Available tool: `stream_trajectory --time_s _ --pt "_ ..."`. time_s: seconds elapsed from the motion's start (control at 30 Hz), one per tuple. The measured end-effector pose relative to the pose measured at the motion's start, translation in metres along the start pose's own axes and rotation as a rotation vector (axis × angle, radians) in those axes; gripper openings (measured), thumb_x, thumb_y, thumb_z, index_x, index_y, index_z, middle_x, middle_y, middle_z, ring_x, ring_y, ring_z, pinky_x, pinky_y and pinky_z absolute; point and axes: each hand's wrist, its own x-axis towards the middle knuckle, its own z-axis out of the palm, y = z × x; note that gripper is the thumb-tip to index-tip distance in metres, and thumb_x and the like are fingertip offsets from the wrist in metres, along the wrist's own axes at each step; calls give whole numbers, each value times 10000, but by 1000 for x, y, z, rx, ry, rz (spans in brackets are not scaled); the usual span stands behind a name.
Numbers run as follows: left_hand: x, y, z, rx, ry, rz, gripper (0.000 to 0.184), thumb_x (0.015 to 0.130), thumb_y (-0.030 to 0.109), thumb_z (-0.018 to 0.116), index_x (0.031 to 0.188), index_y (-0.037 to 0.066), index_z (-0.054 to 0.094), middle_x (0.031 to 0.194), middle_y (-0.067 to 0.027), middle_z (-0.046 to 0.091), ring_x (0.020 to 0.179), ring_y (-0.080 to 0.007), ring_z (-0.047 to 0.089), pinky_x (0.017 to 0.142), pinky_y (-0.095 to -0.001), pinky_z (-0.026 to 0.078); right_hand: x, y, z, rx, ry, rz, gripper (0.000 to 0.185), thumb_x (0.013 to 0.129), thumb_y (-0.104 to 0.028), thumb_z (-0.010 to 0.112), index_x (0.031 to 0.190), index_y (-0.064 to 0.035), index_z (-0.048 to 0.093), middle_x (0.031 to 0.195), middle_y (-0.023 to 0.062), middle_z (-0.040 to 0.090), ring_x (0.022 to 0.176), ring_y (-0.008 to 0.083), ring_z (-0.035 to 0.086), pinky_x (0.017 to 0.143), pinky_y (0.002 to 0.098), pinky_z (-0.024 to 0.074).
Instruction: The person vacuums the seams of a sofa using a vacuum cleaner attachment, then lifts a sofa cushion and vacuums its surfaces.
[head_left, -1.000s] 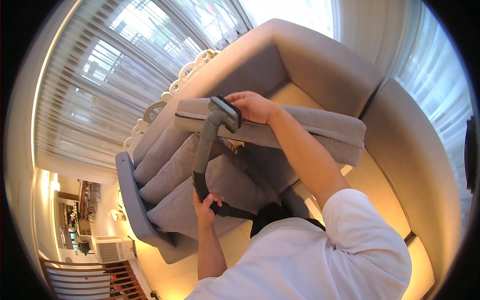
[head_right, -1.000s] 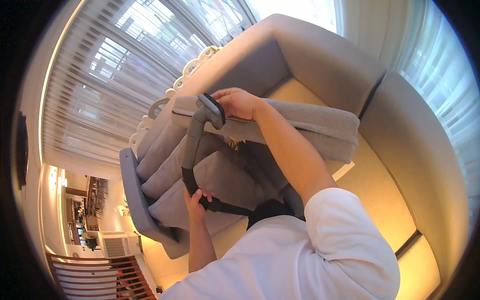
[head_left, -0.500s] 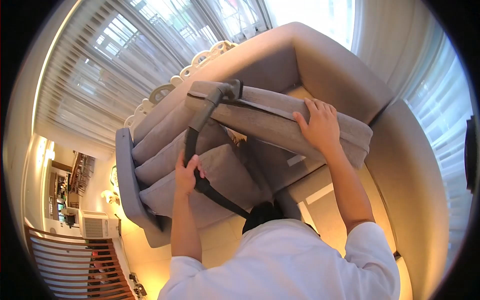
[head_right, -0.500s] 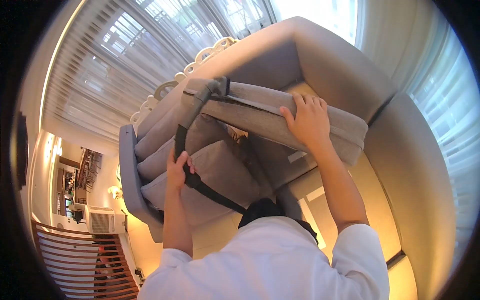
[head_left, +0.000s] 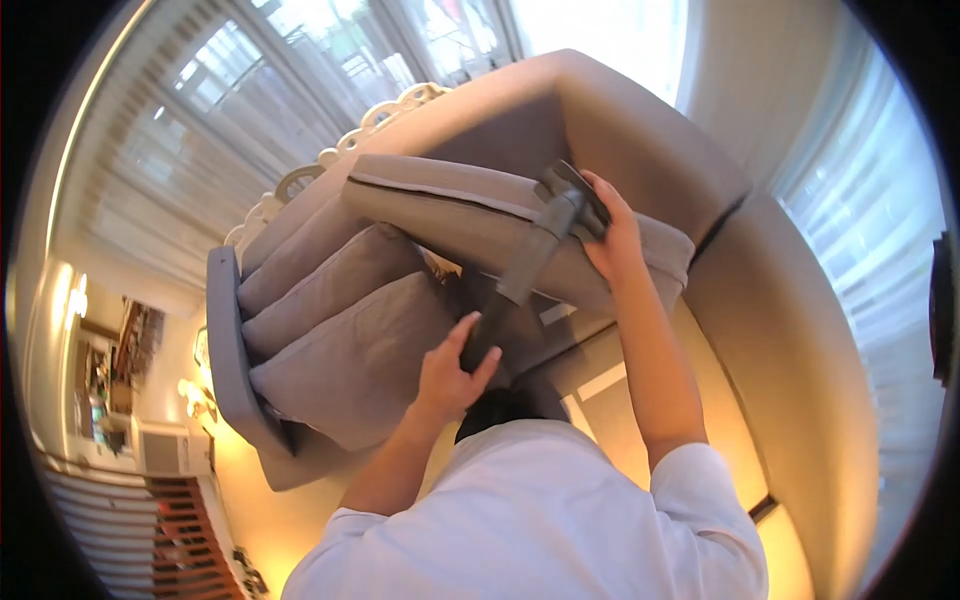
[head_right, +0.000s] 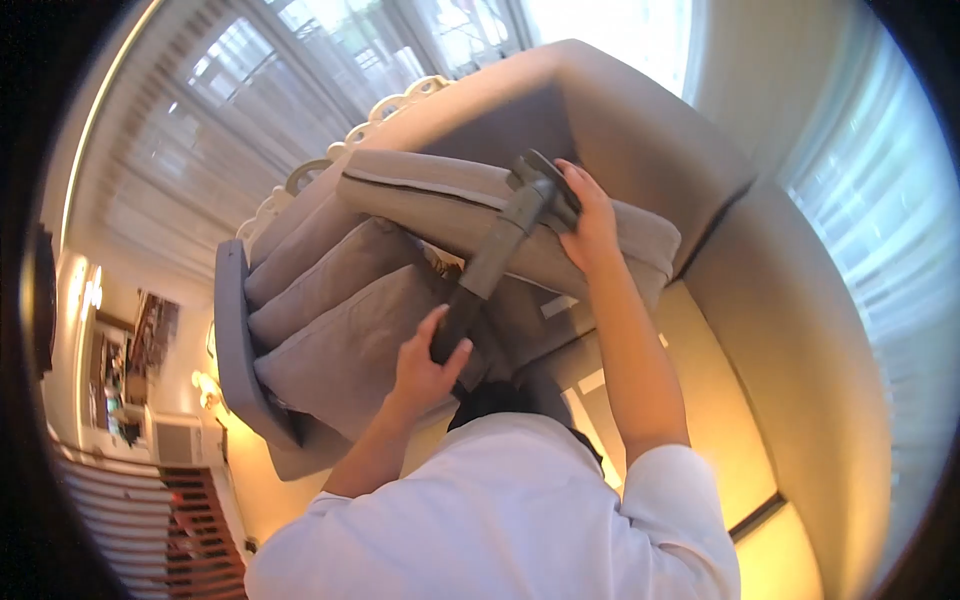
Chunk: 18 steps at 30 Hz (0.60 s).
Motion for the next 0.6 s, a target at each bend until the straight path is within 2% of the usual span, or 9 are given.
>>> stream_trajectory --time_s 0.07,0.1,0.17,0.23,0.3,0.43,0.5,0.6 --pt "-19 9 0 -2 -30 -47 587 853 254 780 1361 79 543 1016 -221 711 915 -403 701 767 -437 572 -8 -2 7 79 -125 3 470 986 -236 599 1386 -5 516 1283 165 620 1140 244 626 1037 406 481" --pt "-26 10 0 20 25 -75 587 853 254 780 1361 79 543 1016 -221 711 915 -403 701 767 -437 572 -13 -1 10 21 -150 18 499 982 -220 596 1415 -1 484 1307 175 607 1161 251 619 1046 406 476" --pt "-42 10 1 18 -32 -22 569 856 250 774 1352 89 544 982 -196 713 854 -392 702 720 -434 572 -21 1 10 -57 -211 72 548 971 -184 588 1459 8 428 1347 188 585 1201 265 604 1067 405 465" --pt "-49 11 0 -29 5 -75 564 858 246 771 1350 94 543 964 -187 713 825 -387 701 700 -430 569 -21 6 11 -80 -273 133 568 965 -163 584 1474 13 404 1363 192 576 1221 273 596 1078 405 458" --pt "-54 8 -1 -78 -10 -108 561 856 239 770 1349 103 539 918 -170 710 771 -371 700 661 -423 561 -24 11 15 -128 -220 90 568 955 -140 572 1475 16 404 1371 199 570 1238 280 588 1085 402 454" --pt "-59 2 -3 -63 -39 -25 569 863 244 767 1357 84 533 944 -187 716 827 -369 717 716 -422 568 -29 2 21 -160 -273 120 554 952 -135 561 1462 28 420 1380 200 564 1238 274 586 1086 396 451" --pt "-63 2 2 -10 11 -37 575 847 255 782 1344 85 549 962 -181 724 843 -355 724 735 -418 573 -25 4 15 -214 -323 120 543 945 -137 554 1446 41 440 1397 196 552 1245 271 578 1092 397 443" --pt "-65 0 4 28 8 -52 588 838 259 789 1342 71 552 1005 -190 726 886 -357 726 775 -408 575 -27 5 6 -202 -279 142 556 933 -174 594 1425 49 460 1368 159 576 1235 262 581 1071 370 451"
